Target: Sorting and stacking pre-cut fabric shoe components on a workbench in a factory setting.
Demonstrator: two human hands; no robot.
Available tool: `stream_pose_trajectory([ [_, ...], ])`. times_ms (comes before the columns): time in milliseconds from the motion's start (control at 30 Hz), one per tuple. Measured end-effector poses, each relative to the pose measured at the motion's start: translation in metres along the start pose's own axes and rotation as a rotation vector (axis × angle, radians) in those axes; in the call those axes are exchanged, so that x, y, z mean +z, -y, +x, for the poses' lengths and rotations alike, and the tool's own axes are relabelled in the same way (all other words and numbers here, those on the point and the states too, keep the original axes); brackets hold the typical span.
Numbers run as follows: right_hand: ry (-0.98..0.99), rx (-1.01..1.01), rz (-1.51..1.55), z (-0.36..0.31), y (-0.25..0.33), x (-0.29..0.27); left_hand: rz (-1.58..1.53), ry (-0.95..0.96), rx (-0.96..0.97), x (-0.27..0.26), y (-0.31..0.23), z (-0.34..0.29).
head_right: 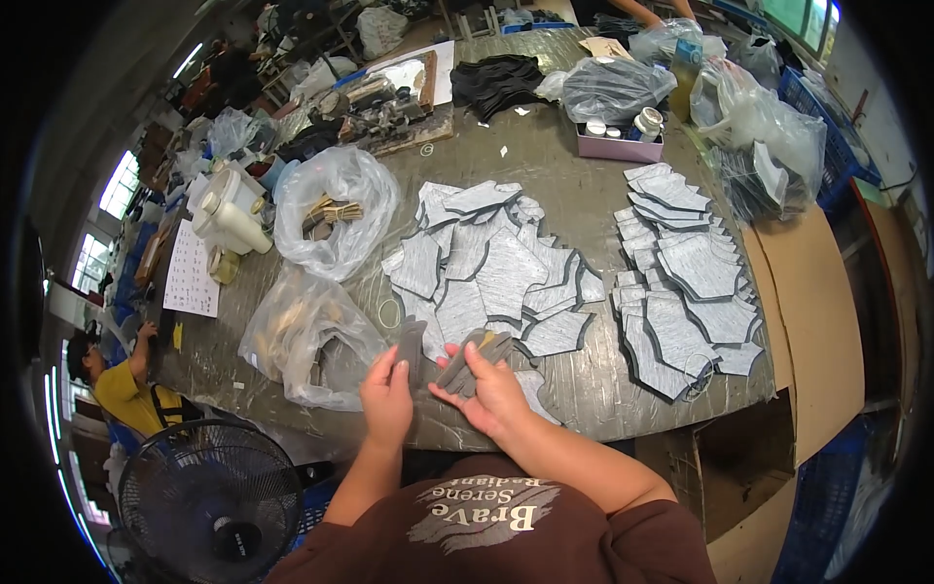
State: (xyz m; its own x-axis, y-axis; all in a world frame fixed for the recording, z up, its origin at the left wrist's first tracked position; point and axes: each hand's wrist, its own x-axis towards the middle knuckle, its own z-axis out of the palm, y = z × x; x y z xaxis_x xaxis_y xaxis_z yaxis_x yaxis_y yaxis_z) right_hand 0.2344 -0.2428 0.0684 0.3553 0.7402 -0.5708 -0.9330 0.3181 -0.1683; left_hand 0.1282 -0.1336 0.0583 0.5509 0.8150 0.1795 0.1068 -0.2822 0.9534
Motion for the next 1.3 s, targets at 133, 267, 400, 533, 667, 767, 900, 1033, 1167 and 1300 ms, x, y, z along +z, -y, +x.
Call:
stream_pose_trajectory([
  [133, 0.089, 0.013, 0.018, 0.007, -0.013, -0.004, 0.323, 0.21, 0.253, 0.004, -0.017, 0.004],
  [267, 0.03, -0.015, -0.015, 0.008, -0.016, -0.002, 0.257, 0.285, 0.263, 0.006, -0.021, -0.005],
  [400, -0.044, -0.043, -0.059, 0.006, -0.019, -0.001, 0.231, 0.309, 0.251, 0.006, -0.023, -0.01],
  [533, 0.037, -0.06, -0.06, 0.01, -0.025, -0.005, 0.228, 0.245, 0.195, 0.004, -0.011, -0.008],
  [667, -0.016, -0.02, -0.106, 0.009, -0.024, 0.0, -0.168, 0.122, -0.287, -0.001, 0.005, -0.003],
  [767, -0.039, 0.005, -0.149, 0.006, -0.02, 0.001, 0.254, 0.045, 0.081, -0.025, 0.006, 0.014],
  [900, -0.039, 0.055, -0.172, 0.008, -0.02, 0.0, 0.419, -0.081, 0.258, -0.065, 0.005, 0.025],
  [1033, -0.012, 0.058, -0.232, 0.01, -0.023, -0.004, 0.618, -0.071, 0.242, -0.101, 0.004, 0.028],
  [1167, 0.099, 0.124, -0.257, 0.012, -0.03, -0.007, 0.829, 0.063, 0.126, -0.114, 0.029, 0.04],
  [1300, 0.11, 0.183, -0.293, 0.009, -0.031, -0.004, 1.012, 0.035, 0.121, -0.101, 0.051, 0.048],
])
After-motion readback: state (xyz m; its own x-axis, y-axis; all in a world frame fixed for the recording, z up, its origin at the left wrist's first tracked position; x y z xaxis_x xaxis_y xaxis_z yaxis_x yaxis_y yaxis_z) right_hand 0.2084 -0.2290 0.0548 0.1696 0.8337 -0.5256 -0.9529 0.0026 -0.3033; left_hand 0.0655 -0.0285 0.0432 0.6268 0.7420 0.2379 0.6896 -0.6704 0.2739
